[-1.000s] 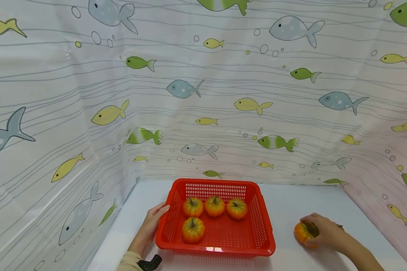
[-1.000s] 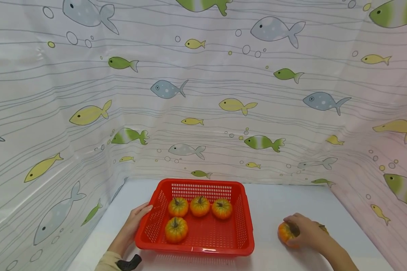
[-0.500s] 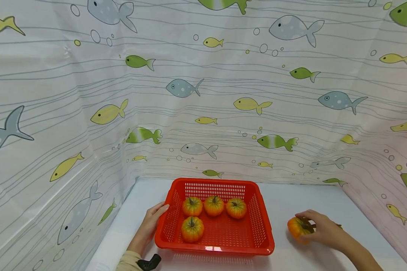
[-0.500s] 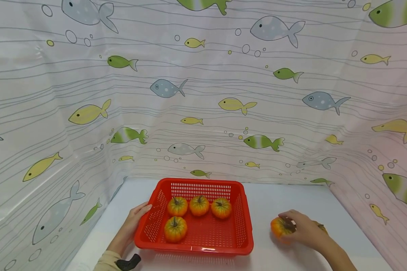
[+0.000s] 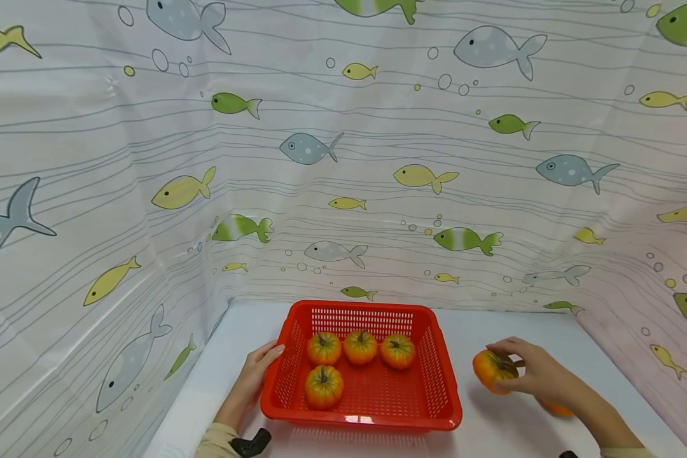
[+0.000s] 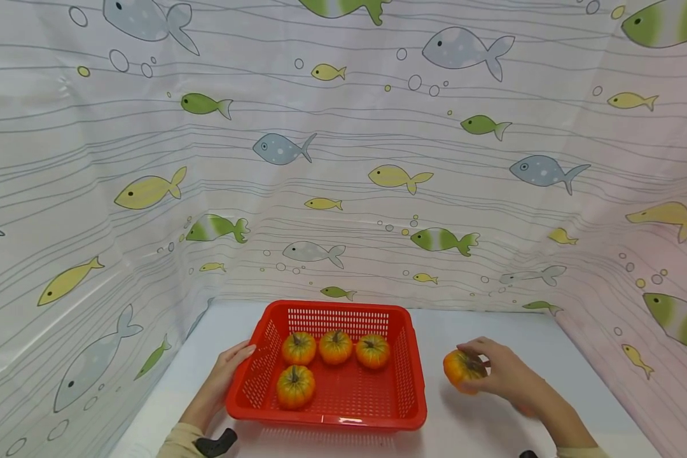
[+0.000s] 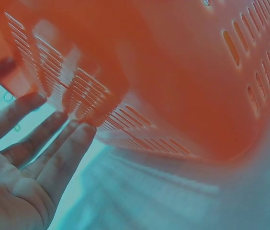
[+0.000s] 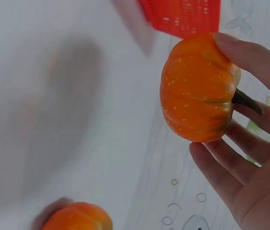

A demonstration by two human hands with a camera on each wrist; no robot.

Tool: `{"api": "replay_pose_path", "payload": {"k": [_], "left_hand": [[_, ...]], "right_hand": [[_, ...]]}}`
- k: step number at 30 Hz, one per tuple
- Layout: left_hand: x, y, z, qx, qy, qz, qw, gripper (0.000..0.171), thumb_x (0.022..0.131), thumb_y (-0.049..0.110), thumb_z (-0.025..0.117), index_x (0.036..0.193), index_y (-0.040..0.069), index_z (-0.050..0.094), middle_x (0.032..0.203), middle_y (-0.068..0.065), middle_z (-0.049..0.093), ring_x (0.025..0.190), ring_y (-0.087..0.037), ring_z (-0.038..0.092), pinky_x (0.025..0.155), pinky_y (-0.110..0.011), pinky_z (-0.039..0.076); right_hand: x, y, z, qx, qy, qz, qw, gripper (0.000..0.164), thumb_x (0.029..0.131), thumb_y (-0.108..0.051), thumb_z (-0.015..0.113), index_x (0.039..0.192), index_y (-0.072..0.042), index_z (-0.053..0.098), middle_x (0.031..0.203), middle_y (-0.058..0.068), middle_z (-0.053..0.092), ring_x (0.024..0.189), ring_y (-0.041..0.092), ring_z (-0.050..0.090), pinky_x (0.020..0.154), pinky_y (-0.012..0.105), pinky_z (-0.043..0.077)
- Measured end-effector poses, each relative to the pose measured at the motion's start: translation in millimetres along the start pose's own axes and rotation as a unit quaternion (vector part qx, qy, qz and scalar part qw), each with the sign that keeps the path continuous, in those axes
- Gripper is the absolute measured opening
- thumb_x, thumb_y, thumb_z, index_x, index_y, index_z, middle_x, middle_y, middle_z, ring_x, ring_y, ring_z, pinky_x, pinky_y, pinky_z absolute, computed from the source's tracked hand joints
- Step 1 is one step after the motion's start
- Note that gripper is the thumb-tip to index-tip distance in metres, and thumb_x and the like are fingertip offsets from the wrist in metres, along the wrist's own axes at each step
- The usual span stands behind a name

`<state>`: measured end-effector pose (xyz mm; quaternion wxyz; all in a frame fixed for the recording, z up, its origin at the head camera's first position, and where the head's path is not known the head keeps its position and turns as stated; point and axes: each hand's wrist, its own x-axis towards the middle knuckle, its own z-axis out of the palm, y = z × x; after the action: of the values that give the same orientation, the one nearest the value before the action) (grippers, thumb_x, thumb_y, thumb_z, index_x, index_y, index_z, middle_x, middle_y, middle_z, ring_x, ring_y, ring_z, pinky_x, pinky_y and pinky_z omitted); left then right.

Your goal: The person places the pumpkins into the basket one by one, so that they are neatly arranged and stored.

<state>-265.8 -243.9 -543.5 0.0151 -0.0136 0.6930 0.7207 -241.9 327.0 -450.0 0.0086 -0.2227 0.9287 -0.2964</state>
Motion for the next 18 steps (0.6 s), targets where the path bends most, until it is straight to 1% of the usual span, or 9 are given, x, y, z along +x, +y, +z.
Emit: {"api": "replay_pose_path", "payload": {"k": [3,7,10,11,13,18], "left_hand": [[-0.9,0.5,-0.5,0.000,0.000,-0.002,1.0000,0.049,0.104,0.027,0.058,0.146,0.000,0.055,0.128,-0.019,0.068,0.099,-0.016,0.071,0.082,-0.029,0.062],[-1.8,0.8,-1.1,-0.001,-0.003,-0.002,1.0000,0.049,0.105,0.026,0.058,0.145,0.000,0.055,0.127,-0.019,0.069,0.098,-0.016,0.071,0.082,-0.029,0.062],[-1.7,1.1,-1.2,-0.001,-0.007,0.000,1.0000,0.049,0.105,0.026,0.057,0.146,-0.001,0.054,0.128,-0.020,0.068,0.098,-0.016,0.072,0.083,-0.029,0.062],[-1.5,1.2,-1.2,-0.001,-0.008,0.001,1.0000,0.049,0.105,0.026,0.057,0.146,-0.001,0.054,0.128,-0.020,0.068,0.098,-0.016,0.072,0.083,-0.029,0.062],[-1.2,1.3,-1.2,-0.001,-0.010,0.001,0.9999,0.049,0.105,0.026,0.057,0.146,-0.001,0.054,0.129,-0.021,0.068,0.099,-0.016,0.072,0.083,-0.030,0.062],[-1.1,1.2,-0.7,0.003,-0.011,0.001,0.9999,0.050,0.105,0.026,0.057,0.146,-0.001,0.054,0.130,-0.021,0.068,0.099,-0.016,0.072,0.084,-0.029,0.062]], "right_hand": [[5,-9,-3,-0.005,0.003,-0.009,1.000,0.066,0.078,-0.038,0.090,0.131,-0.007,0.066,0.123,0.002,0.068,0.107,-0.003,0.058,0.082,0.019,0.057],[13,-20,-6,-0.015,0.005,-0.014,1.000,0.066,0.078,-0.038,0.089,0.132,-0.006,0.066,0.123,0.002,0.068,0.109,0.011,0.062,0.083,0.018,0.056],[18,-28,-7,-0.023,0.004,-0.015,1.000,0.066,0.078,-0.039,0.089,0.132,-0.008,0.066,0.124,0.001,0.068,0.111,0.022,0.064,0.084,0.018,0.057],[20,-30,-7,-0.025,0.004,-0.017,1.000,0.066,0.078,-0.039,0.089,0.132,-0.009,0.066,0.125,0.001,0.068,0.112,0.023,0.064,0.084,0.019,0.057],[24,-36,-8,-0.024,0.001,-0.023,0.999,0.066,0.079,-0.040,0.089,0.133,-0.009,0.066,0.125,0.001,0.068,0.113,0.026,0.064,0.085,0.023,0.059],[35,-50,-8,-0.018,-0.008,-0.039,0.999,0.065,0.079,-0.039,0.089,0.132,-0.009,0.066,0.126,0.004,0.068,0.114,0.030,0.063,0.088,0.037,0.062]]}}
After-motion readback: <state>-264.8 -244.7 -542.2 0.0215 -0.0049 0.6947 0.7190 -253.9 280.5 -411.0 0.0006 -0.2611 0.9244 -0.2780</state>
